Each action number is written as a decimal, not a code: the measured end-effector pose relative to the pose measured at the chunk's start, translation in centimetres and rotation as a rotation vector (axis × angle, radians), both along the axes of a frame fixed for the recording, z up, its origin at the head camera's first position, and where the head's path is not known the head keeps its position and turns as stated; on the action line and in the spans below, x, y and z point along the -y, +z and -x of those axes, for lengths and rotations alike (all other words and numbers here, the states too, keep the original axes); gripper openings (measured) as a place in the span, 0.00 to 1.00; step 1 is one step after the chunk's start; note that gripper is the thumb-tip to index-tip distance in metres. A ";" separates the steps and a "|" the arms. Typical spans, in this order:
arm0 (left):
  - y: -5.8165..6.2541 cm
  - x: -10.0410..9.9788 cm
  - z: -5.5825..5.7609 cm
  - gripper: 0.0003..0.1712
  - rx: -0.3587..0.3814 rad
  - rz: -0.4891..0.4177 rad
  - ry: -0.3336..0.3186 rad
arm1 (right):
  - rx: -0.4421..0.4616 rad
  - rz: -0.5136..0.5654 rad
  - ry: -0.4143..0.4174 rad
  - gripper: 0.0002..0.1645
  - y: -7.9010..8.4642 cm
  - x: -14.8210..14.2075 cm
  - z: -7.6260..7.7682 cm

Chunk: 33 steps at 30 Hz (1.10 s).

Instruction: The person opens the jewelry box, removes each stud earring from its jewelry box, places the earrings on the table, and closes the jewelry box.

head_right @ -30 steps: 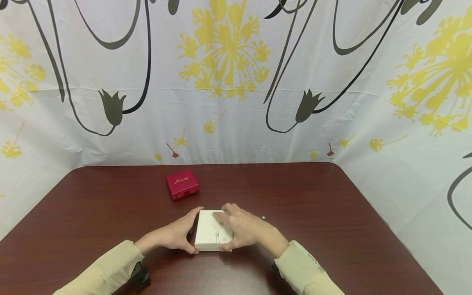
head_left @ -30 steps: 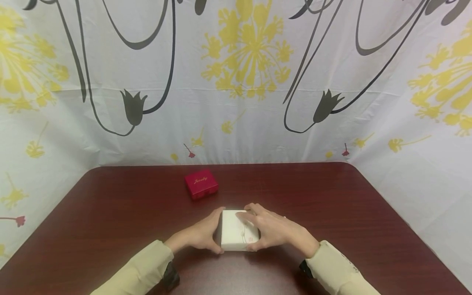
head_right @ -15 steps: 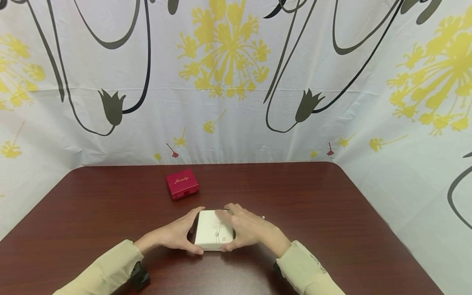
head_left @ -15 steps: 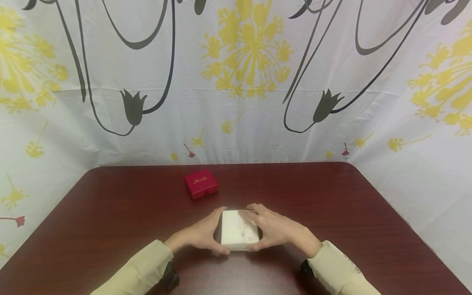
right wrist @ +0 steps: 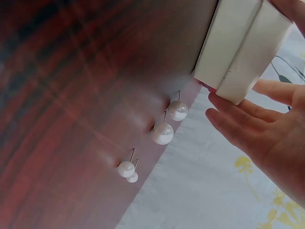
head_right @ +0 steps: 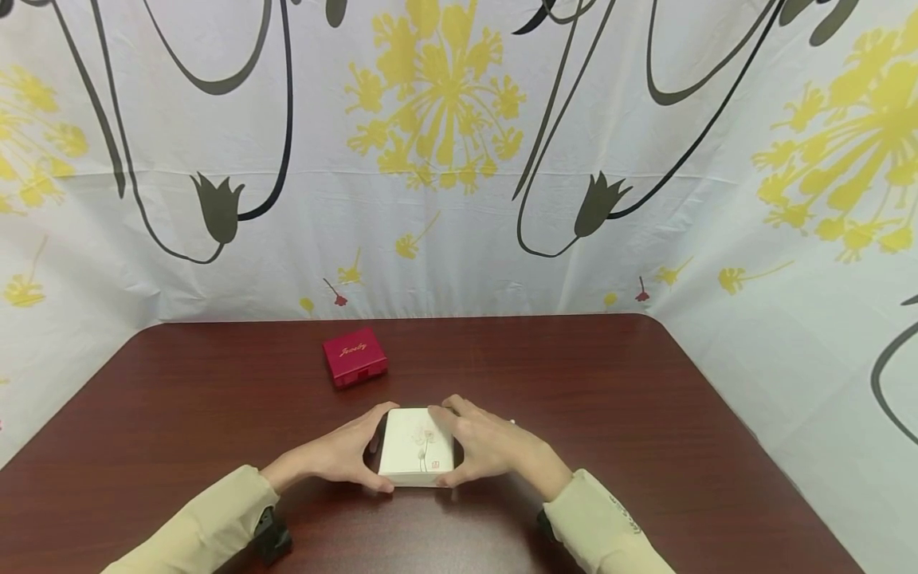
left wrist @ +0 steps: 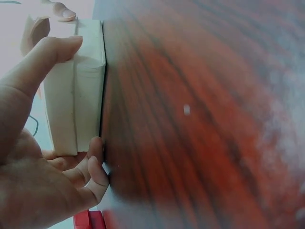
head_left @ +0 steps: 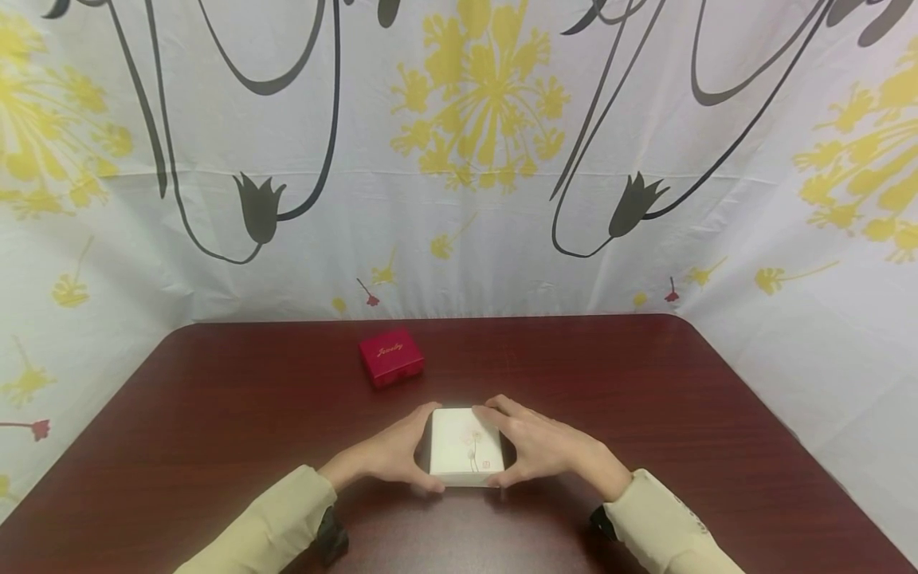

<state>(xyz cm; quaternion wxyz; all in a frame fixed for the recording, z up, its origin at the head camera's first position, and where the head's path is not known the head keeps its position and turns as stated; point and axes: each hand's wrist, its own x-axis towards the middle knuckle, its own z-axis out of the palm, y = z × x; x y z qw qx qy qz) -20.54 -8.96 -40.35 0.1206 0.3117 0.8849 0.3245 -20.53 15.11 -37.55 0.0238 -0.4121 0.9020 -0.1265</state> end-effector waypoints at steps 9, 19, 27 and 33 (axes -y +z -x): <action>0.0 -0.1 0.1 0.56 -0.021 -0.003 0.000 | 0.015 0.010 -0.011 0.52 0.0 0.0 -0.1; -0.1 -0.2 0.1 0.55 -0.043 0.011 0.005 | 0.045 0.005 -0.044 0.54 0.0 0.1 -0.2; -0.3 -0.3 0.2 0.54 -0.062 0.015 0.010 | 0.032 0.004 -0.045 0.55 -0.1 0.1 -0.3; -0.4 -0.4 0.2 0.53 -0.085 0.026 0.006 | 0.017 0.000 -0.040 0.55 -0.1 0.1 -0.4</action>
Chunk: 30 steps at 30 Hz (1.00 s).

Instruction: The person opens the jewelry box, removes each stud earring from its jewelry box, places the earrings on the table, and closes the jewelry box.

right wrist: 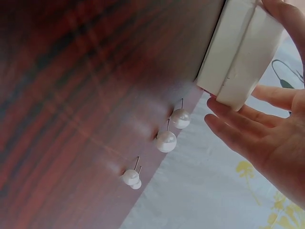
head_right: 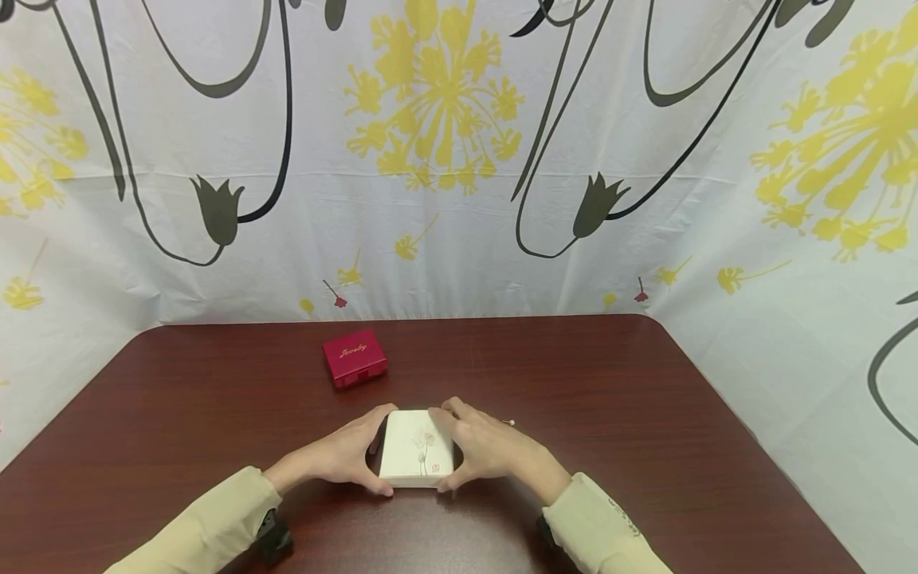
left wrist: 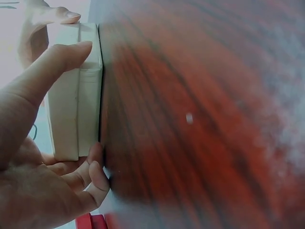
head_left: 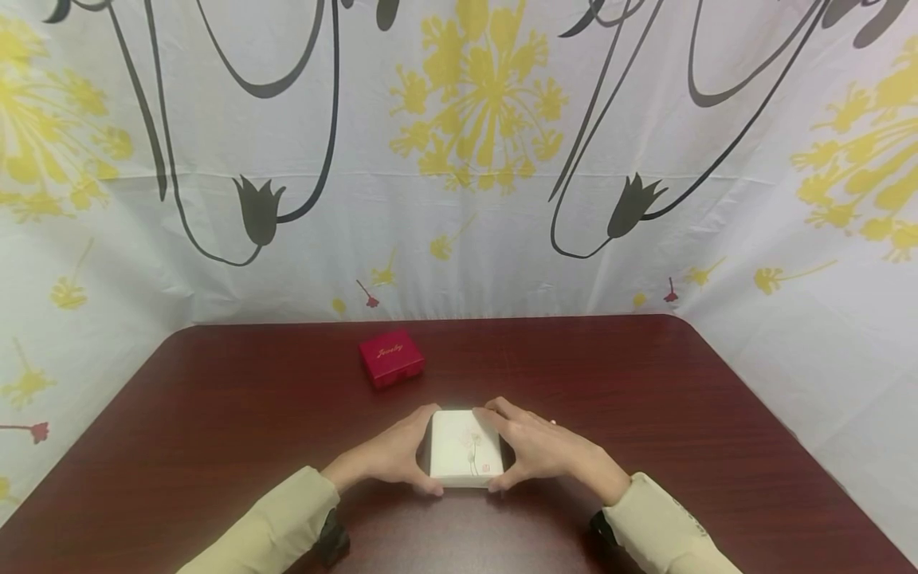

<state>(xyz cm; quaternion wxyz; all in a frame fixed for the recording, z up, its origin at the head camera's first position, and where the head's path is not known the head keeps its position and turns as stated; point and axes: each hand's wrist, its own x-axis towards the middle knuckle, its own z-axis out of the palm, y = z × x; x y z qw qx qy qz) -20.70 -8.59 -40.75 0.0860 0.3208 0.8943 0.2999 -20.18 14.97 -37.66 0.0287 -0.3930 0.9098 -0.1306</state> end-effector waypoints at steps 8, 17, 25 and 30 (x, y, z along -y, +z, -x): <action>0.1 0.0 -0.1 0.54 -0.014 0.007 0.008 | -0.010 -0.023 0.005 0.55 0.0 0.2 0.0; 0.4 0.0 -0.2 0.53 -0.030 0.042 0.015 | -0.025 -0.021 0.021 0.53 -0.2 0.2 0.0; 0.3 -0.1 -0.1 0.53 -0.051 0.046 0.015 | -0.035 -0.026 0.027 0.53 -0.3 0.4 0.0; 0.4 -0.1 -0.1 0.54 -0.041 0.047 0.014 | -0.031 -0.022 0.027 0.53 -0.2 0.4 0.0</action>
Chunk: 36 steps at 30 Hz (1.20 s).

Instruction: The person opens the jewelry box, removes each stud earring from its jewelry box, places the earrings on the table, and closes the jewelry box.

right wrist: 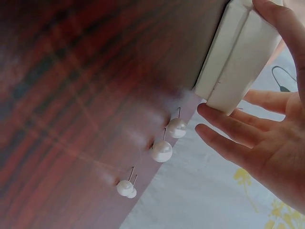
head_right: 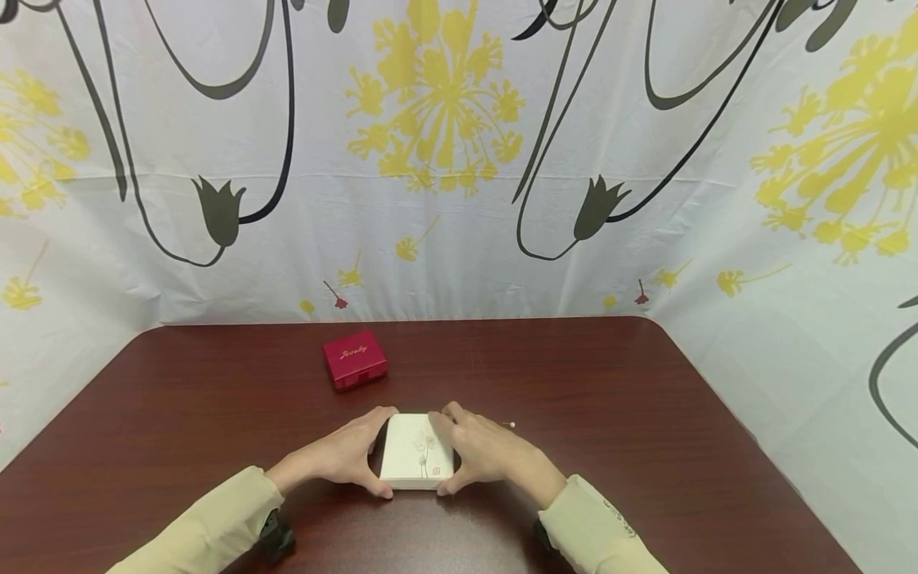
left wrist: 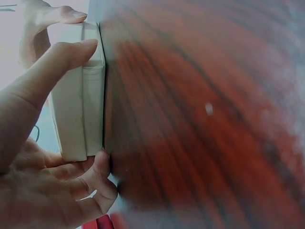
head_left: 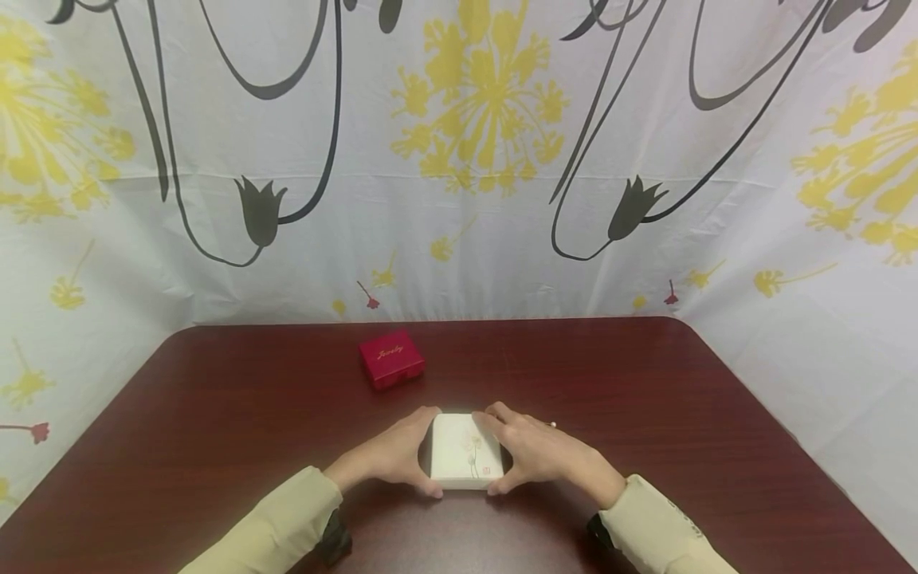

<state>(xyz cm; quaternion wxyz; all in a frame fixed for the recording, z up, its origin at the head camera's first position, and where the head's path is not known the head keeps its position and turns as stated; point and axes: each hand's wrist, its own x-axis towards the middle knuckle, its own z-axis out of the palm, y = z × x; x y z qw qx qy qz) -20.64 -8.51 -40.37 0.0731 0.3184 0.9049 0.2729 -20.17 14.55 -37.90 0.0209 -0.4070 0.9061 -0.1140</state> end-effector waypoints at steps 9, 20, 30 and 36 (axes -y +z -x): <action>0.3 -0.1 -0.2 0.55 0.020 0.013 0.003 | 0.020 -0.029 -0.021 0.54 0.2 0.1 0.0; 0.2 -0.3 -0.4 0.57 0.012 0.013 -0.002 | 0.025 -0.021 -0.024 0.55 0.1 0.0 -0.1; 0.3 -0.4 -0.8 0.67 0.102 0.015 0.041 | 0.012 -0.035 -0.033 0.62 -0.2 -0.3 -0.2; 0.5 -0.4 -0.7 0.67 0.114 0.006 0.034 | -0.001 -0.026 -0.015 0.60 -0.3 -0.3 -0.1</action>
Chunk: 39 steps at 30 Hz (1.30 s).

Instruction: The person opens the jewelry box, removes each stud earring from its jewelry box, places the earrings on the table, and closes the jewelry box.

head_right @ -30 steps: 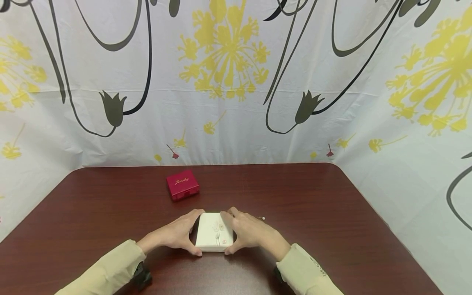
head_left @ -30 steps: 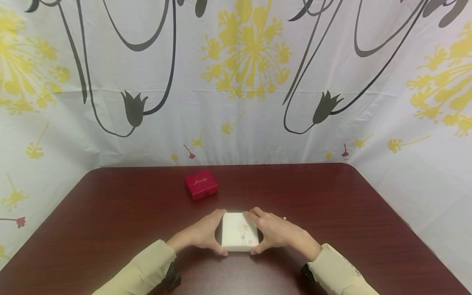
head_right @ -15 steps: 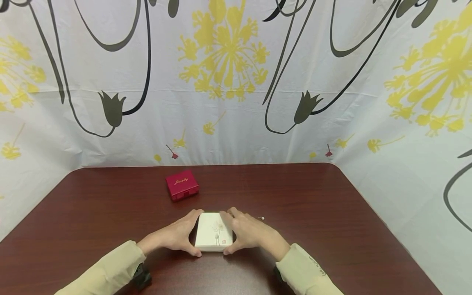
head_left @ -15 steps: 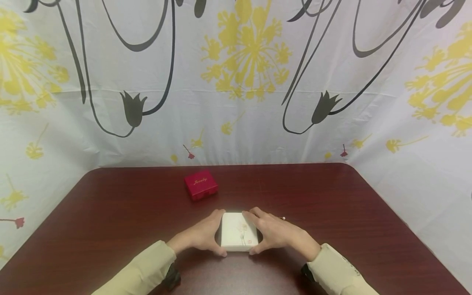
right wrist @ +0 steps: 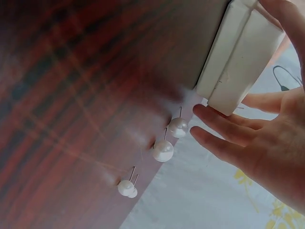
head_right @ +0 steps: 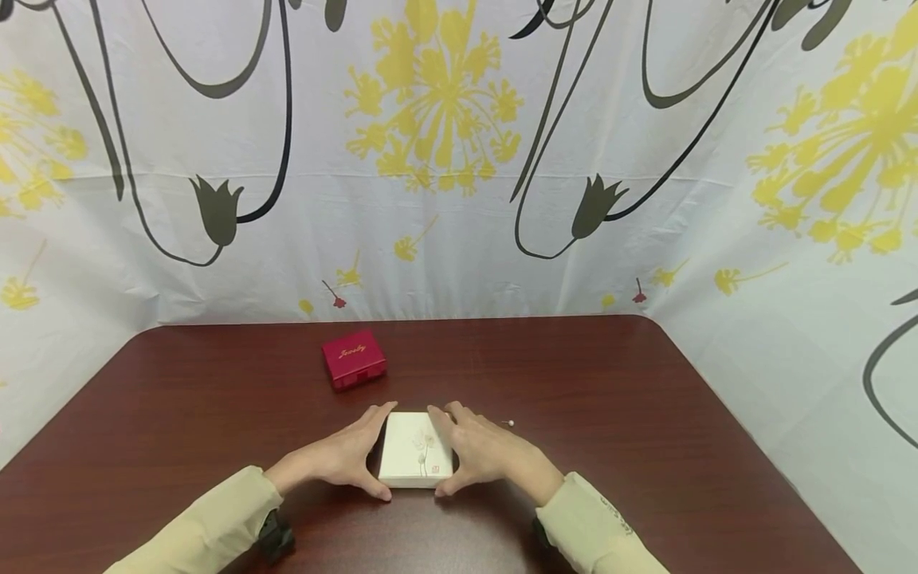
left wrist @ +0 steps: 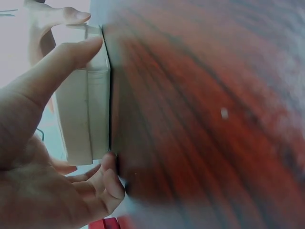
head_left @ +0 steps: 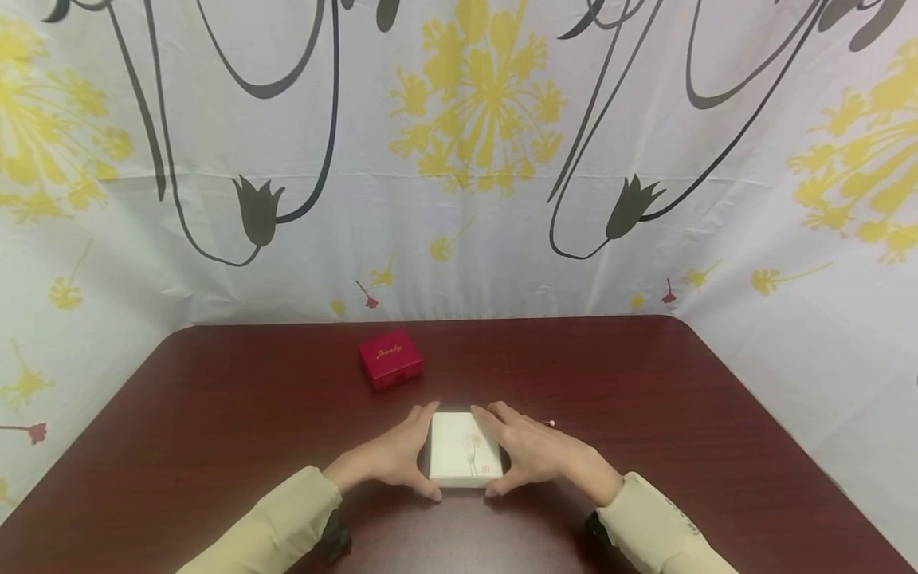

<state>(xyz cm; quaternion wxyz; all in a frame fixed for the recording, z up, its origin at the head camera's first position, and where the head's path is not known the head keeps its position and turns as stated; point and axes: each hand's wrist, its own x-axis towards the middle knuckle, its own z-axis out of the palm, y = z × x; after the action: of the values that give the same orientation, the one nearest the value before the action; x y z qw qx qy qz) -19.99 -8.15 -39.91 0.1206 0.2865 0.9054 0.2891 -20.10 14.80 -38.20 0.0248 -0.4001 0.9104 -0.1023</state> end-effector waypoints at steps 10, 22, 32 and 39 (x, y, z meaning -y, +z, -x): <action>0.2 0.0 0.6 0.53 -0.073 -0.037 -0.046 | 0.040 0.027 -0.013 0.56 0.3 0.1 0.2; 0.5 -0.6 2.9 0.54 -0.110 -0.084 -0.024 | 0.049 0.057 -0.048 0.54 1.0 0.1 2.3; 0.7 -1.9 5.4 0.58 -0.067 -0.093 0.049 | 0.052 0.057 -0.106 0.55 1.7 0.1 4.8; 1.0 -3.1 7.3 0.60 -0.068 -0.118 0.116 | 0.044 0.056 -0.127 0.55 2.0 0.1 6.7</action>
<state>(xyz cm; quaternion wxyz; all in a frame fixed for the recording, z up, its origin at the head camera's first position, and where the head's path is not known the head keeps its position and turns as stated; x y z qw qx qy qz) -27.29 -5.07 -38.87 0.0559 0.2501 0.9055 0.3384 -26.77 14.74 -36.15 0.0271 -0.3396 0.9300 -0.1378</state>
